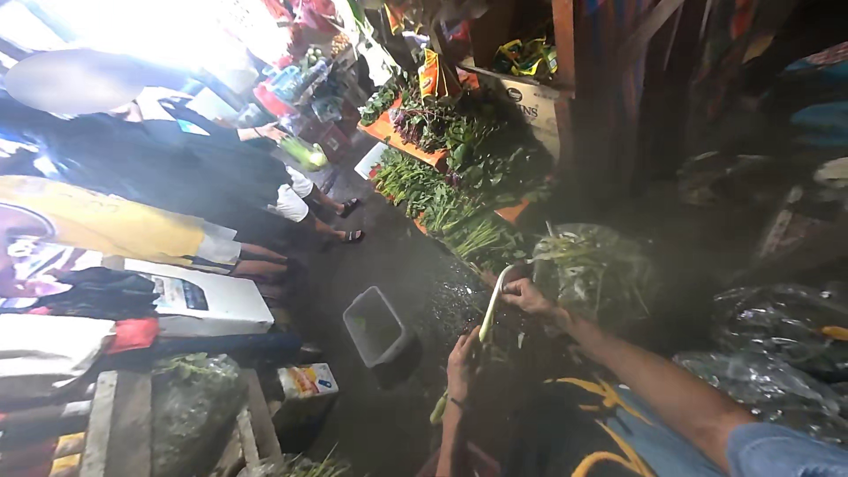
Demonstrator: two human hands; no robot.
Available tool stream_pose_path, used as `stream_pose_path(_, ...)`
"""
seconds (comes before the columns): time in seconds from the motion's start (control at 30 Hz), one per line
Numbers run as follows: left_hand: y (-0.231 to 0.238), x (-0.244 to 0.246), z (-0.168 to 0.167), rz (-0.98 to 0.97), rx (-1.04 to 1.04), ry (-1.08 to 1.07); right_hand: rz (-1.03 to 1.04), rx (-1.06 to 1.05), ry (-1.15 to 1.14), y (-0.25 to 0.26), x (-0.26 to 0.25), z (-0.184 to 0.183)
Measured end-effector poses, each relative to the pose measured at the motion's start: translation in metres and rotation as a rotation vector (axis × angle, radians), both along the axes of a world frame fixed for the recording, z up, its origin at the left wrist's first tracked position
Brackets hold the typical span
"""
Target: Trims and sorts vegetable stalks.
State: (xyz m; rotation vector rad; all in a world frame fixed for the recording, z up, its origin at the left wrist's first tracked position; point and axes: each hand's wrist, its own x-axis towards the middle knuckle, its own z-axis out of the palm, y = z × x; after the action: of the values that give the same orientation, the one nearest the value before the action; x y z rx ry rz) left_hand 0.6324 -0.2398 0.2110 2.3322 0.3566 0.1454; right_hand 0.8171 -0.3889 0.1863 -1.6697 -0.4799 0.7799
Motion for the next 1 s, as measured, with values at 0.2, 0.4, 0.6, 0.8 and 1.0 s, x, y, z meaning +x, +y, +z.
stream_pose_path(0.2,0.015,-0.021,0.009,0.032,0.045,-0.001,0.028,-0.282,-0.655,-0.027,0.022,-0.025)
stream_pose_path(0.4,0.012,-0.038,0.014,0.019,0.02,-0.019,0.051,-0.397,-0.76,-0.056,0.043,-0.04)
stream_pose_path(0.6,0.011,-0.044,0.016,0.052,0.047,-0.01,-0.004,-0.474,-0.641,-0.074,0.05,-0.034)
stream_pose_path(0.8,0.002,-0.042,0.014,0.019,0.064,0.031,-0.007,-0.574,-0.577,-0.073,0.063,-0.035)
stream_pose_path(1.0,-0.005,-0.039,0.019,0.086,0.156,0.014,-0.056,-0.675,-0.465,-0.072,0.07,-0.032)
